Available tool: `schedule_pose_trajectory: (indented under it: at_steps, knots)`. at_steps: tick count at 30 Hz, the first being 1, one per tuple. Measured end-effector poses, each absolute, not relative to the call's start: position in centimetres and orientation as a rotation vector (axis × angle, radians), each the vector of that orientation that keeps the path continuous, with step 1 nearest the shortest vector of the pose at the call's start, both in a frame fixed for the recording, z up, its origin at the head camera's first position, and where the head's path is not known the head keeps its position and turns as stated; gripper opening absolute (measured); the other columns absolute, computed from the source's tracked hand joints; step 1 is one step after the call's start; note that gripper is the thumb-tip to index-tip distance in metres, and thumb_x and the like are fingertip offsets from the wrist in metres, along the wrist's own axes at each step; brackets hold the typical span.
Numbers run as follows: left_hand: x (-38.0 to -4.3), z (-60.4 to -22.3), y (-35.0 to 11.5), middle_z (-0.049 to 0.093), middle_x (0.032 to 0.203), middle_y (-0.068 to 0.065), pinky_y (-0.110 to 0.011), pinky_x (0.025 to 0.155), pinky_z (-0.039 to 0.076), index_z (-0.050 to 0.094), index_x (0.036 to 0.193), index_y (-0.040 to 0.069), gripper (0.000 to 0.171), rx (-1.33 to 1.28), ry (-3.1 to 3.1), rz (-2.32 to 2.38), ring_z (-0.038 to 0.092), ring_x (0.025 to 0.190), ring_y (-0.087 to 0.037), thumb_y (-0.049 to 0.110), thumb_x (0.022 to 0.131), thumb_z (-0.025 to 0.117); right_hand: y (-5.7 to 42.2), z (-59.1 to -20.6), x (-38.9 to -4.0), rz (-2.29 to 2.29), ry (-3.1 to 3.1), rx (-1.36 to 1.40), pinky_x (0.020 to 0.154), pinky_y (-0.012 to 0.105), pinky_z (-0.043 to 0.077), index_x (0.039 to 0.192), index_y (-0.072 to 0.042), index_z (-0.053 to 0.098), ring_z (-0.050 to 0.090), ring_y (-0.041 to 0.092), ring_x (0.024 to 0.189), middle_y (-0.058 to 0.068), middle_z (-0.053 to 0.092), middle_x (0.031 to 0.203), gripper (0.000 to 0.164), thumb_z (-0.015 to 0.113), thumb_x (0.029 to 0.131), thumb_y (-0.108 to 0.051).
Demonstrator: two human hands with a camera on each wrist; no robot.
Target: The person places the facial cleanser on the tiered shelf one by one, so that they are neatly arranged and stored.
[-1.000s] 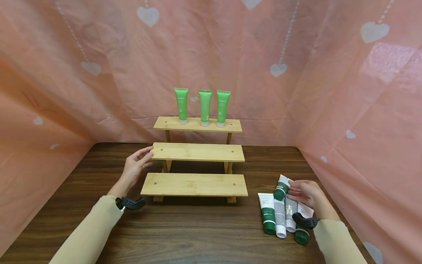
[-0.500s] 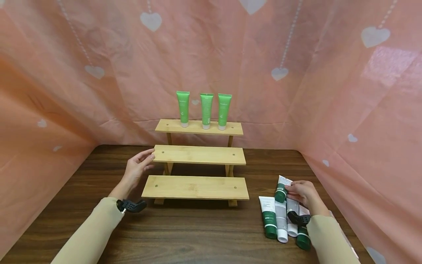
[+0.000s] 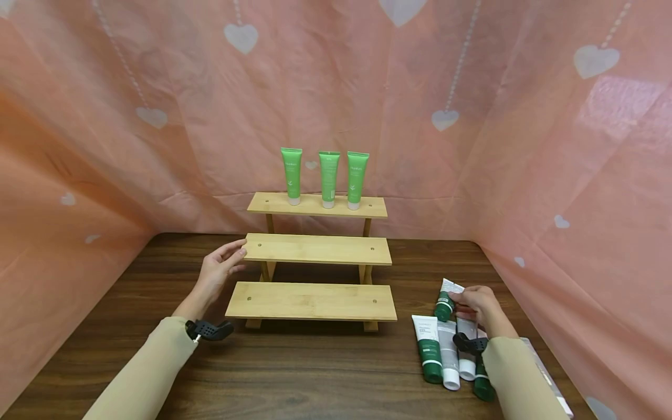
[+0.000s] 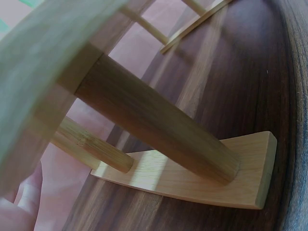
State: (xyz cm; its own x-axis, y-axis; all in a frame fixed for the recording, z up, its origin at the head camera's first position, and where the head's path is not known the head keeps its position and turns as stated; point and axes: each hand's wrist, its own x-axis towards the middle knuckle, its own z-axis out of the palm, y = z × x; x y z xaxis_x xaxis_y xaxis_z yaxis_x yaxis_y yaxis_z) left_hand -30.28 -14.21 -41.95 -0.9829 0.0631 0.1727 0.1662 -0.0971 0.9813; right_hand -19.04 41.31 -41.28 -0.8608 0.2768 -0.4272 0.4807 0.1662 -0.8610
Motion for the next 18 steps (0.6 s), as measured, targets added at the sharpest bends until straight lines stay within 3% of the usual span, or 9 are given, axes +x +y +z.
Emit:
schedule_pose_trajectory:
  at_steps: [5, 7, 9, 12, 18]
  knots:
    - [-29.3, -40.9, -14.0, 0.059, 0.103, -0.003, -0.053, 0.090, 0.044, 0.055, 0.126, -0.001, 0.043, -0.271, -2.067, -2.261, 0.058, 0.092, -0.010, 0.016, 0.089, 0.065, 41.1, -41.5, -19.3, -1.742, 2.293, 0.752, 0.064, 0.030, 0.054, 0.088, 0.006, 0.053, 0.056, 0.016, 0.067, 0.006, 0.049, 0.080, 0.023, 0.069, 0.084, -0.010]
    - [-28.9, -40.4, -13.9, 0.059, 0.102, -0.002, -0.053, 0.090, 0.043, 0.054, 0.127, -0.002, 0.043, -0.273, -2.074, -2.254, 0.057, 0.091, -0.009, 0.015, 0.089, 0.064, 41.0, -41.6, -19.5, -1.733, 2.300, 0.770, 0.063, 0.030, 0.054, 0.075, 0.000, 0.056, 0.055, 0.016, 0.066, 0.005, 0.049, 0.078, 0.018, 0.069, 0.083, -0.009]
    - [-28.6, -40.1, -13.8, 0.059, 0.100, 0.000, -0.052, 0.091, 0.044, 0.053, 0.127, -0.003, 0.044, -0.274, -2.081, -2.248, 0.057, 0.091, -0.009, 0.016, 0.089, 0.064, 41.0, -41.7, -19.6, -1.734, 2.299, 0.780, 0.062, 0.030, 0.054, 0.071, -0.002, 0.057, 0.056, 0.016, 0.065, 0.005, 0.050, 0.076, 0.019, 0.070, 0.083, -0.008]
    - [-28.4, -39.9, -13.7, 0.059, 0.100, 0.001, -0.052, 0.091, 0.044, 0.053, 0.128, -0.003, 0.044, -0.268, -2.100, -2.235, 0.057, 0.091, -0.008, 0.016, 0.090, 0.064, 41.0, -41.7, -19.6, -1.733, 2.289, 0.817, 0.063, 0.030, 0.055, 0.079, 0.002, 0.058, 0.056, 0.017, 0.067, 0.006, 0.051, 0.080, 0.017, 0.071, 0.081, -0.008]
    - [-28.5, -40.1, -13.8, 0.058, 0.102, -0.003, -0.052, 0.090, 0.044, 0.054, 0.127, -0.002, 0.042, -0.263, -2.093, -2.235, 0.057, 0.090, -0.009, 0.015, 0.090, 0.064, 40.7, -41.6, -19.9, -1.683, 2.298, 0.851, 0.064, 0.030, 0.055, 0.097, 0.009, 0.049, 0.057, 0.017, 0.067, 0.008, 0.052, 0.082, 0.034, 0.072, 0.081, -0.011]
